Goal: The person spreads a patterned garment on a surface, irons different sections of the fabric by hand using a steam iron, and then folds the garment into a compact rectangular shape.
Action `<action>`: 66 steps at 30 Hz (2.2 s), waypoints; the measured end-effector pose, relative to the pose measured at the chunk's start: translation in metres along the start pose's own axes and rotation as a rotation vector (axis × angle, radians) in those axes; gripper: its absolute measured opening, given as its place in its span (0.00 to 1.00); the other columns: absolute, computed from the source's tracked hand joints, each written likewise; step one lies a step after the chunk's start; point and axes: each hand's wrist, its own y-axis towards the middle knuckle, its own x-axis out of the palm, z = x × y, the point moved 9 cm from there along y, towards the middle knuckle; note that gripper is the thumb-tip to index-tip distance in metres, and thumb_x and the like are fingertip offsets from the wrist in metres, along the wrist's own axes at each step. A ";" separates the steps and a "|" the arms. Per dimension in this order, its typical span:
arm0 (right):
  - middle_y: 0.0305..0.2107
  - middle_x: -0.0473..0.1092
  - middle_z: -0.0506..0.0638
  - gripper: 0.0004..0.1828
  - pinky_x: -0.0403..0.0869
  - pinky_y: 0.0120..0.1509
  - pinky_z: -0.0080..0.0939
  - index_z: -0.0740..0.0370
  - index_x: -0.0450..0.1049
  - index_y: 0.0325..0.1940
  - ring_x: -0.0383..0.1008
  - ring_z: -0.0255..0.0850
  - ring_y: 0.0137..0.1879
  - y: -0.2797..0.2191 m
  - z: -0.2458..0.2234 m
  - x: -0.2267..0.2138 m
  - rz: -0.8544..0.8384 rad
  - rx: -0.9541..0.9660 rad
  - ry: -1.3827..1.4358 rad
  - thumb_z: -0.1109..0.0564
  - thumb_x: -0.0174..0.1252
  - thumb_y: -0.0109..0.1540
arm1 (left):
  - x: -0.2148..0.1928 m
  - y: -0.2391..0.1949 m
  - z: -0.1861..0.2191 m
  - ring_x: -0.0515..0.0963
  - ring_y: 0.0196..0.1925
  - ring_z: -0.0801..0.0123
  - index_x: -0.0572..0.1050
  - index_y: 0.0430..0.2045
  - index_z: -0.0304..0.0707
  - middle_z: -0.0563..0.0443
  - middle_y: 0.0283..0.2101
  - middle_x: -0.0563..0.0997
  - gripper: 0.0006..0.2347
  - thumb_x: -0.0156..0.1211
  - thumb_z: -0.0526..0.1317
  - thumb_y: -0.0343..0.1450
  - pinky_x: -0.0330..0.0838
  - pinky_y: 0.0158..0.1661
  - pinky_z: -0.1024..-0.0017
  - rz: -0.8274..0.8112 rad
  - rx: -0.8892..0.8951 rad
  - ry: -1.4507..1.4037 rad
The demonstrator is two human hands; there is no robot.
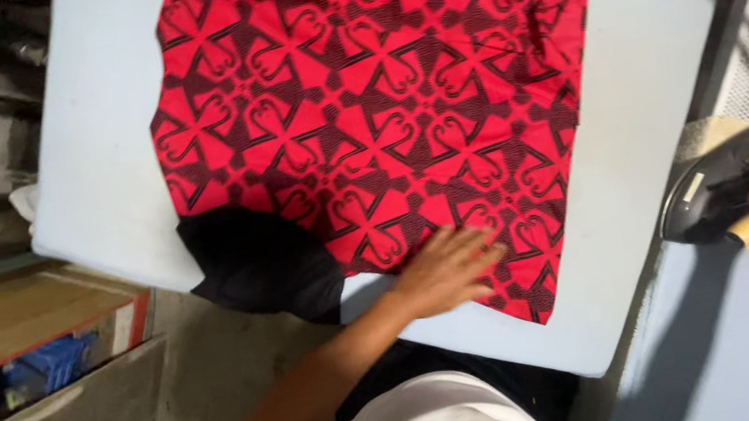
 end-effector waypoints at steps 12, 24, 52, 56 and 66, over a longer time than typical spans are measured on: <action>0.58 0.72 0.58 0.33 0.78 0.49 0.55 0.59 0.75 0.62 0.79 0.56 0.47 0.013 -0.147 -0.134 0.224 0.000 0.656 0.40 0.65 0.57 | -0.219 -0.290 -0.212 0.75 0.57 0.38 0.70 0.57 0.25 0.29 0.55 0.76 0.25 0.64 0.49 0.73 0.70 0.56 0.53 0.957 -0.953 0.334; 0.33 0.78 0.65 0.31 0.76 0.39 0.57 0.65 0.78 0.47 0.80 0.60 0.37 0.099 -0.422 -0.279 0.165 0.000 1.123 0.35 0.66 0.56 | -0.156 -0.358 -0.340 0.61 0.26 0.75 0.68 0.15 0.35 0.57 0.20 0.64 0.18 0.69 0.43 0.70 0.59 0.27 0.65 0.863 -1.061 -0.420; 0.36 0.75 0.73 0.23 0.76 0.52 0.59 0.70 0.79 0.43 0.78 0.66 0.46 0.027 -0.155 -0.075 0.136 0.818 0.895 0.45 0.67 0.60 | -0.155 -0.372 -0.353 0.65 0.29 0.81 0.76 0.28 0.30 0.60 0.28 0.71 0.11 0.69 0.39 0.75 0.60 0.31 0.76 0.874 -1.004 -0.577; 0.36 0.76 0.71 0.22 0.75 0.50 0.61 0.67 0.78 0.45 0.77 0.66 0.45 0.012 -0.174 -0.110 0.088 0.549 0.914 0.43 0.66 0.64 | -0.149 -0.368 -0.358 0.73 0.31 0.83 0.77 0.31 0.35 0.61 0.31 0.80 0.06 0.67 0.37 0.73 0.67 0.35 0.82 0.974 -0.912 -0.798; 0.36 0.77 0.61 0.16 0.76 0.41 0.58 0.60 0.77 0.44 0.79 0.59 0.37 -0.019 -0.315 -0.178 0.228 0.061 0.724 0.52 0.65 0.56 | -0.134 -0.378 -0.375 0.70 0.32 0.82 0.75 0.29 0.34 0.58 0.31 0.77 0.08 0.68 0.36 0.76 0.64 0.35 0.80 0.930 -0.950 -0.801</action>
